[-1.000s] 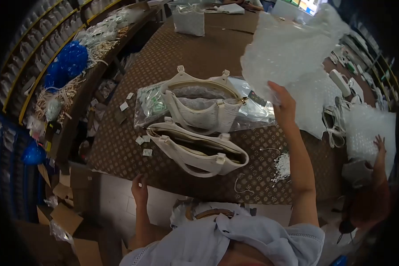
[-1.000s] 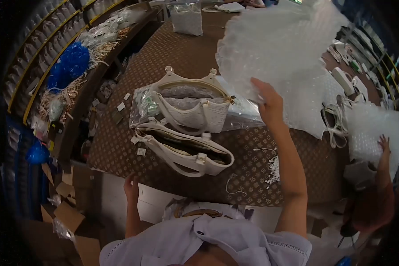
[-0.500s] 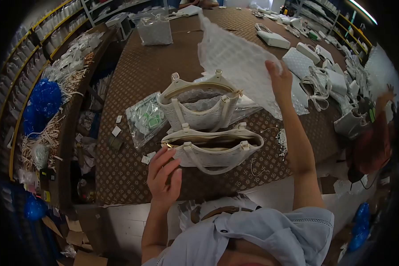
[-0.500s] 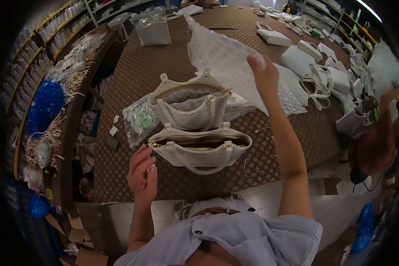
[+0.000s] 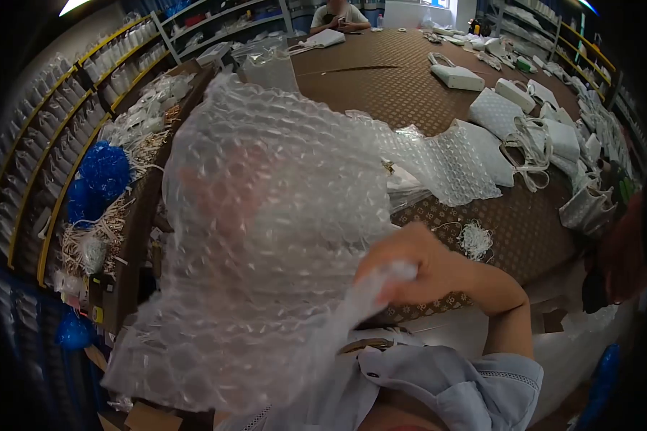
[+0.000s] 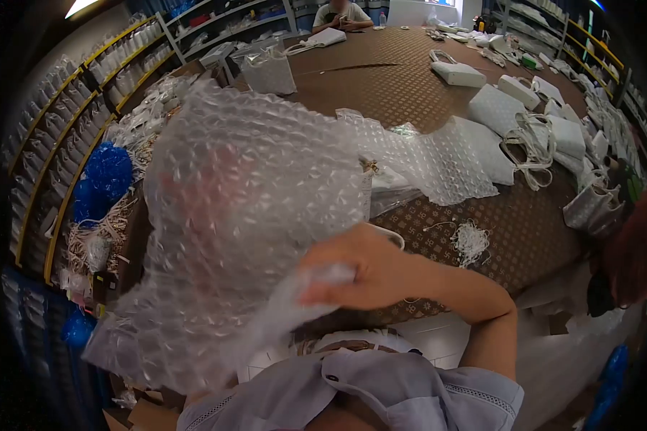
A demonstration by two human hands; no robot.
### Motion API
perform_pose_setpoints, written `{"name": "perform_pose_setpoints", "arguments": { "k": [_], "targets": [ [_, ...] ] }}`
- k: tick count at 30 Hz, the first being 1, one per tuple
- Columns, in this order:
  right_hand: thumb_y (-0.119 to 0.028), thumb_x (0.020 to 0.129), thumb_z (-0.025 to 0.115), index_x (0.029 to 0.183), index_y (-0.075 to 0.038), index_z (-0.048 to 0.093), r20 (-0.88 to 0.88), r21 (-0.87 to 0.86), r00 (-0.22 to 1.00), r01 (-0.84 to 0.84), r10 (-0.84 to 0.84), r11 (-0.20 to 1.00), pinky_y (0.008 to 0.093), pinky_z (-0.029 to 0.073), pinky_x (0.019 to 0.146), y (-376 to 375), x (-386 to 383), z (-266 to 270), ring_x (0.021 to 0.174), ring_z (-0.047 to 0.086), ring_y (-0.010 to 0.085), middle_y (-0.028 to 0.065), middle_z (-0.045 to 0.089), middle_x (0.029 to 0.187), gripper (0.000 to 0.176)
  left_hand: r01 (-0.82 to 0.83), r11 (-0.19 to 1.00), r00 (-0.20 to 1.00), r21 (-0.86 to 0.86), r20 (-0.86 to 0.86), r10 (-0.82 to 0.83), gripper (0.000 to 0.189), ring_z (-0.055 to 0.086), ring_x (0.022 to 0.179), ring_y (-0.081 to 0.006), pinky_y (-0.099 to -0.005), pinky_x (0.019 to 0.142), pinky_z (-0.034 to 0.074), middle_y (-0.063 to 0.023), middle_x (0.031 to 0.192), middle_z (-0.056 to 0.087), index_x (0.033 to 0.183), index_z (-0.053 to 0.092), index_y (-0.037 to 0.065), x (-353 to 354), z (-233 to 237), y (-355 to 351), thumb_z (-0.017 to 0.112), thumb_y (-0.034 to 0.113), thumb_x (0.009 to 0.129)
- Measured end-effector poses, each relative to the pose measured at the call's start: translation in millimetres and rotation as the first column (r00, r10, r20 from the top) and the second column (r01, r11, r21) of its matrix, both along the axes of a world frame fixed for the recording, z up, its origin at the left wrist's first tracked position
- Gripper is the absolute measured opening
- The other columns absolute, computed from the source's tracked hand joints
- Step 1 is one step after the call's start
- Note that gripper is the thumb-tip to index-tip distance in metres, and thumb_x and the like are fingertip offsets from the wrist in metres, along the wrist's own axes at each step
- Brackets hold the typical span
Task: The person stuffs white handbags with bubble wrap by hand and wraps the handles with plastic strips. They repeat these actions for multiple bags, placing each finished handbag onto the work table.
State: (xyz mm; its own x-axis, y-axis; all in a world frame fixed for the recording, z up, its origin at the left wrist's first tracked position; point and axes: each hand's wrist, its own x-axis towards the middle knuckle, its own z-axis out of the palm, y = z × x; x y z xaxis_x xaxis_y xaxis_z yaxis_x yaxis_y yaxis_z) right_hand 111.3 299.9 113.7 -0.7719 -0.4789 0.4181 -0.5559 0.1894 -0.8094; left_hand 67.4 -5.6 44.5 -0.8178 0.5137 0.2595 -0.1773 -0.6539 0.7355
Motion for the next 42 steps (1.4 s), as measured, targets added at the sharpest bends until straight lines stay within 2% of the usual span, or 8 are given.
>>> {"name": "perform_pose_setpoints", "arguments": {
  "k": [4, 6, 13, 21, 23, 28, 30, 42],
  "targets": [
    [-0.021, 0.082, 0.063, 0.098, 0.0, 0.062, -0.53, -0.052, 0.676, 0.577, -0.512, 0.815, 0.0263, 0.044, 0.081, 48.4, -52.8, -20.5, 0.098, 0.056, 0.0173, 0.0092, 0.058, 0.112, 0.026, -0.023, 0.999, 0.997, 0.036, -0.067, 0.026, 0.063, 0.046, 0.117, -0.0335, -0.0457, 0.097, 0.037, -0.0172, 0.126, 0.048, 0.125, 0.046, 0.0, 21.1, 1.7, 3.4, 0.049, 0.05, 0.086],
    [-0.023, 0.081, 0.065, 0.107, 0.001, 0.057, 0.179, -0.219, 0.824, 0.566, -0.538, 0.795, 0.0275, 0.041, 0.089, 58.4, -70.0, -35.1, 0.104, 0.052, 0.0176, 0.0109, 0.053, 0.118, 0.036, -0.023, 0.998, 0.994, 0.056, -0.109, 0.029, 0.063, 0.046, 0.117, -0.0337, -0.046, 0.098, 0.037, -0.0172, 0.126, 0.049, 0.125, 0.047, 0.0, 37.8, -3.3, -2.1, 0.049, 0.05, 0.086],
    [-0.023, 0.071, 0.077, 0.118, -0.002, 0.051, 0.766, -0.291, 0.634, 0.191, 0.109, 0.938, 0.0311, 0.044, 0.087, 35.9, -81.2, -49.2, 0.1, 0.054, 0.018, 0.0072, 0.055, 0.114, 0.058, -0.068, 0.991, 0.98, 0.116, -0.176, 0.088, 0.064, 0.046, 0.117, -0.0342, -0.0471, 0.099, 0.036, -0.0169, 0.125, 0.05, 0.125, 0.048, 0.0, -9.8, 42.9, -10.1, 0.046, 0.051, 0.086],
    [-0.018, 0.072, 0.074, 0.127, -0.006, 0.04, 0.095, -0.082, 0.873, 0.486, -0.478, 0.87, 0.0278, 0.044, 0.083, 45.2, -82.3, -46.7, 0.096, 0.052, 0.0149, 0.0042, 0.052, 0.11, 0.065, -0.683, 0.718, 0.723, -0.131, 0.02, 0.691, 0.08, 0.049, 0.115, -0.033, -0.0433, 0.093, 0.043, -0.0205, 0.127, 0.045, 0.129, 0.038, -0.002, 14.0, 77.1, 52.1, 0.065, 0.051, 0.076],
    [-0.018, 0.073, 0.073, 0.13, -0.006, 0.038, 0.22, -0.152, 0.896, 0.423, -0.387, 0.893, 0.0289, 0.042, 0.087, 47.3, -75.3, -37.7, 0.1, 0.049, 0.0151, 0.004, 0.051, 0.112, 0.068, -0.525, 0.463, 0.808, -0.714, -0.245, 0.536, 0.048, 0.058, 0.094, -0.0206, -0.032, 0.079, 0.046, -0.0119, 0.108, 0.059, 0.12, 0.053, 0.001, -10.0, 48.7, 11.9, 0.063, 0.021, 0.077],
    [-0.015, 0.073, 0.07, 0.138, -0.004, 0.026, 0.433, -0.369, 0.892, 0.306, -0.129, 0.878, 0.0366, 0.033, 0.1, 97.8, -80.4, -41.2, 0.119, 0.04, 0.0234, 0.0086, 0.045, 0.125, 0.079, -0.451, 0.624, 0.8, -0.639, 0.021, 0.6, 0.042, 0.059, 0.085, -0.0157, -0.0275, 0.074, 0.046, -0.0086, 0.1, 0.061, 0.113, 0.056, 0.002, -35.3, 9.8, -39.1, 0.063, 0.008, 0.072],
    [-0.017, 0.072, 0.072, 0.141, -0.004, 0.018, -0.529, 0.327, 0.759, 0.595, -0.38, 0.734, 0.0413, 0.024, 0.106, 103.6, -78.0, -45.5, 0.131, 0.026, 0.0332, 0.0171, 0.029, 0.141, 0.089, -0.419, 0.695, 0.801, -0.584, 0.124, 0.586, 0.042, 0.06, 0.085, -0.0166, -0.0289, 0.075, 0.046, -0.0089, 0.1, 0.061, 0.113, 0.056, 0.001, -35.2, 13.1, -23.5, 0.063, 0.007, 0.072],
    [-0.041, 0.074, 0.069, 0.141, 0.001, 0.006, -0.782, -0.132, 0.56, 0.282, -0.275, 0.95, 0.0544, 0.009, 0.107, 108.0, -61.0, -47.0, 0.135, 0.005, 0.0449, 0.028, 0.014, 0.144, 0.101, 0.135, 0.742, 0.94, -0.657, 0.322, 0.114, 0.055, 0.059, 0.094, -0.0204, -0.033, 0.084, 0.046, -0.0118, 0.106, 0.06, 0.124, 0.046, -0.002, -74.1, 5.6, 16.9, 0.064, 0.006, 0.072]
  ]
}}
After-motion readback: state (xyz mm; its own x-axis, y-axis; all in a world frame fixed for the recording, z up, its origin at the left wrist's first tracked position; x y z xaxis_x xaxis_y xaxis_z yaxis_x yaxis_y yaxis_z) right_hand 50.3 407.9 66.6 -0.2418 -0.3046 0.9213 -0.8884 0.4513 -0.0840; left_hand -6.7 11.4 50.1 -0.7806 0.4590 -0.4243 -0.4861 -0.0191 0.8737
